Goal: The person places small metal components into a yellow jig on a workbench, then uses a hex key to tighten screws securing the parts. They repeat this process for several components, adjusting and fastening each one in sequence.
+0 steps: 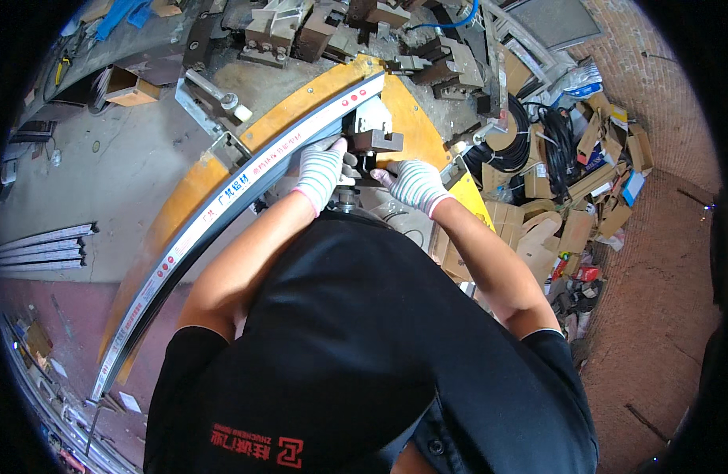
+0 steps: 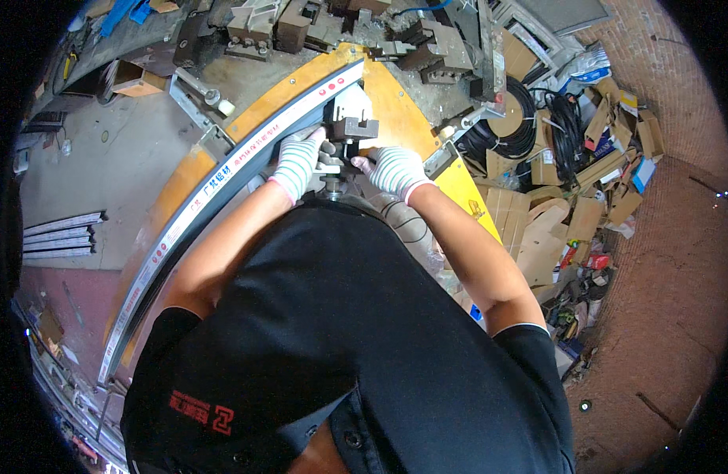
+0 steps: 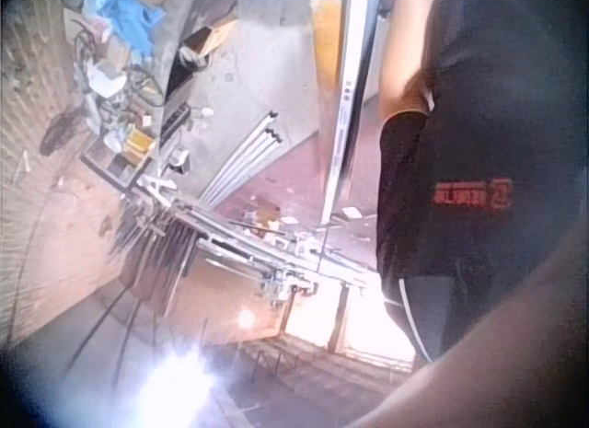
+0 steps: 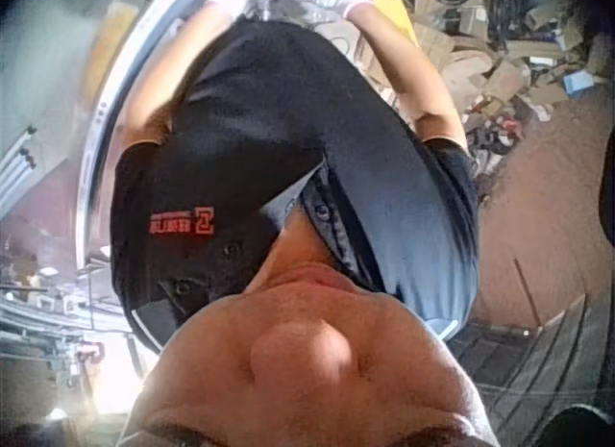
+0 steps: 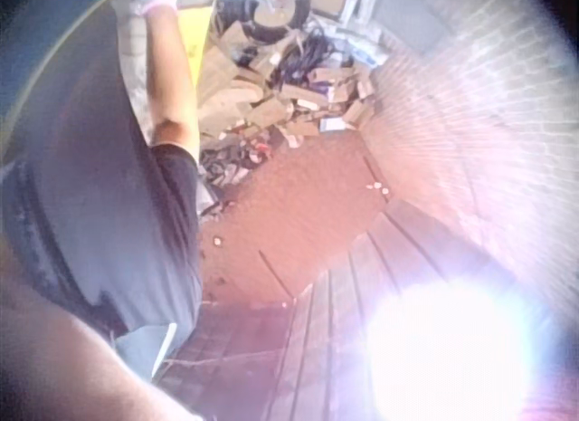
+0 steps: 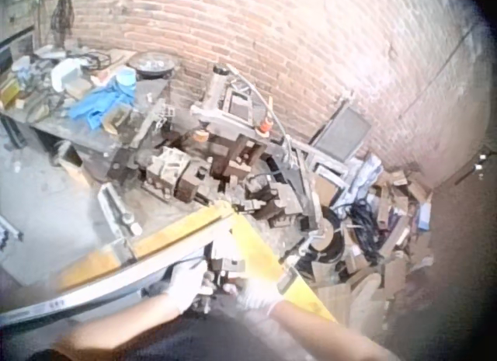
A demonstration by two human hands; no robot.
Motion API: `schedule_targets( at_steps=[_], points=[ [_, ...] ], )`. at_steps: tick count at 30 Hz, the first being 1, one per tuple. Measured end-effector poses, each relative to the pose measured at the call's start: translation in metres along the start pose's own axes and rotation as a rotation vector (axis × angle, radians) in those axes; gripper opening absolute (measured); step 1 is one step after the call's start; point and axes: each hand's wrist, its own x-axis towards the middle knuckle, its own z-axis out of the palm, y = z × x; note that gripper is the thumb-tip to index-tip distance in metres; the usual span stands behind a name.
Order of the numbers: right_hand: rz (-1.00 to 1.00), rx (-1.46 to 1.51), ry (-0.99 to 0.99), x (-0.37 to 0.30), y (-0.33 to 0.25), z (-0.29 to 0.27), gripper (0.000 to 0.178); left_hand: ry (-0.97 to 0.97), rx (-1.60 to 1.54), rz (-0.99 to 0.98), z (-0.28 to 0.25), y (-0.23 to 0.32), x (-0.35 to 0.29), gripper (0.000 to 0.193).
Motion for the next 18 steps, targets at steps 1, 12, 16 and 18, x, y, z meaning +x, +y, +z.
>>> schedule_targets(
  at_steps=[1, 12, 16, 18],
  points=[
    [0.013, -0.038, -0.036, 0.001, -0.004, -0.002, 0.047, 0.021, -0.037, -0.035, 0.003, 0.003, 0.005, 0.021],
    [-0.008, -0.343, -0.129, -0.003, -0.056, -0.038, 0.048, 0.132, 0.026, -0.038, 0.013, -0.004, 0.022, 0.02],
    [0.055, -0.33, -0.069, -0.005, -0.063, -0.038, 0.047, 0.12, -0.012, -0.029, 0.012, -0.004, 0.023, 0.02],
    [0.047, -0.338, -0.06, -0.006, -0.062, -0.037, 0.046, 0.112, -0.02, -0.029, 0.012, -0.003, 0.023, 0.02]
  ],
)
